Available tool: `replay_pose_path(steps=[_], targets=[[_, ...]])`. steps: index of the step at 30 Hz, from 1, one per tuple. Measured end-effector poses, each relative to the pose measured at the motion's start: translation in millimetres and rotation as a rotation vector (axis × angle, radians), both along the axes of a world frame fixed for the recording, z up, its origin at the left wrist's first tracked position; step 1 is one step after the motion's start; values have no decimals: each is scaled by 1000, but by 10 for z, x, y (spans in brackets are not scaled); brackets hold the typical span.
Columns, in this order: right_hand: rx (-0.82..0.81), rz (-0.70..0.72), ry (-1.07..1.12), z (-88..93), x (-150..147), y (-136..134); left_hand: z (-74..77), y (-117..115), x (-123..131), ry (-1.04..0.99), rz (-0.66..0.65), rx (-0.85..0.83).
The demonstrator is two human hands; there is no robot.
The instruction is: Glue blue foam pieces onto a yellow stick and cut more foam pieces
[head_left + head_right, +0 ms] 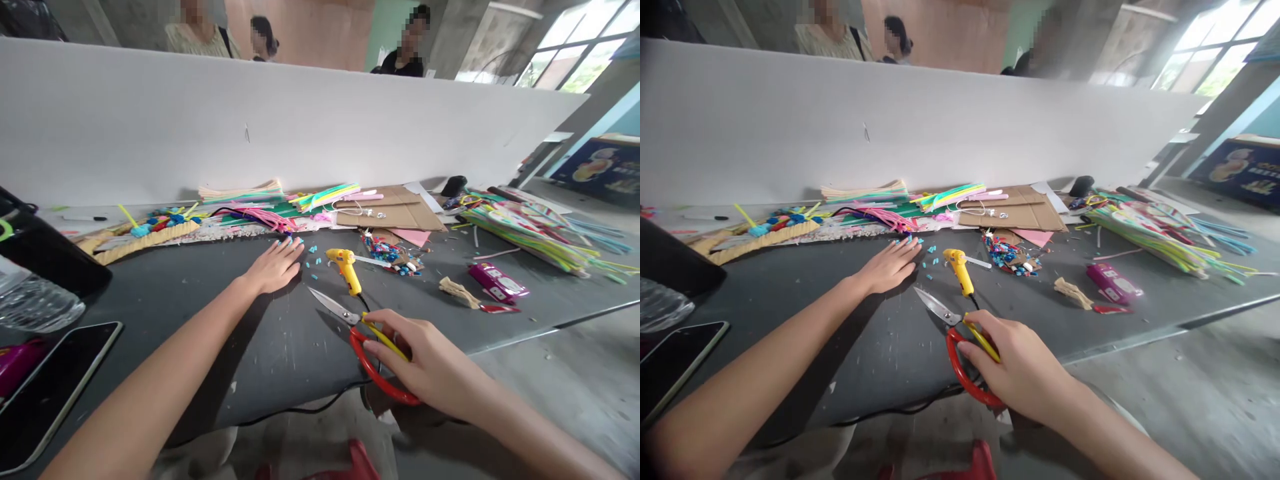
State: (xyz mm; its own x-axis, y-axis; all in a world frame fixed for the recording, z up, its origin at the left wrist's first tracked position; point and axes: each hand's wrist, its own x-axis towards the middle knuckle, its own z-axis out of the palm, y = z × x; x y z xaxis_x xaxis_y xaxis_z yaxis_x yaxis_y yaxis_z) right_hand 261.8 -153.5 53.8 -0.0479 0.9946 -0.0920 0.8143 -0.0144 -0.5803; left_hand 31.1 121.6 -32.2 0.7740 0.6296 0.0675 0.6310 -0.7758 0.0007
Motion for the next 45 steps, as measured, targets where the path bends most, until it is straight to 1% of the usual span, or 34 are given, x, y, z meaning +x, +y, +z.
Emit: replay_pose_path(steps=[3, 6, 9, 12, 14, 17, 18, 19, 20, 22, 24, 25, 27, 30, 32, 36, 37, 39, 41, 42, 45], targets=[[0, -5, 3, 1, 21, -8, 38, -138, 16, 0, -177, -7], [6, 1, 6, -7, 33, -22, 45, -246, 86, -1, -229, -34], [1, 7, 9, -9, 32, -34, 5, -268, 170, 9, -230, -52], [-15, 3, 5, -6, 28, -30, -45, -207, 236, 12, -193, -41], [-17, -2, -1, -4, 29, -18, -58, -118, 259, 7, -108, -26], [-11, -6, -6, 7, 24, -2, -44, 55, 255, -7, 92, 2], [-9, -6, -6, 15, 19, 1, -35, 107, 248, -7, 133, 3], [-10, -4, -3, 25, 11, 2, -26, 149, 242, -16, 146, 9], [-11, 1, 2, 36, 2, 3, -20, 178, 238, -33, 124, 21], [-12, 15, 16, 61, -22, 5, -19, 200, 253, -68, 35, 31], [-14, 30, 30, 85, -47, 9, -32, 188, 302, -92, -44, 14], [-18, 35, 35, 94, -57, 12, -42, 178, 338, -95, -63, -5], [-26, 39, 42, 105, -71, 16, -63, 167, 413, -90, -65, -44], [-31, 41, 39, 101, -67, 9, -81, 176, 474, -58, -32, -75], [-24, 39, 35, 89, -50, -1, -76, 184, 453, -43, 5, -41], [-2, 35, 32, 66, -13, -17, -28, 144, 320, -82, 89, 100], [2, 36, 32, 65, -7, -19, -12, 123, 287, -92, 75, 121], [5, 38, 30, 70, -5, -21, 18, 76, 243, -82, -11, 125], [0, 38, 27, 79, -11, -22, 34, 33, 228, -40, -106, 90], [-5, 38, 25, 84, -17, -22, 35, 15, 231, -20, -131, 69], [-12, 37, 23, 92, -34, -21, 11, -27, 261, -1, -127, 45]])
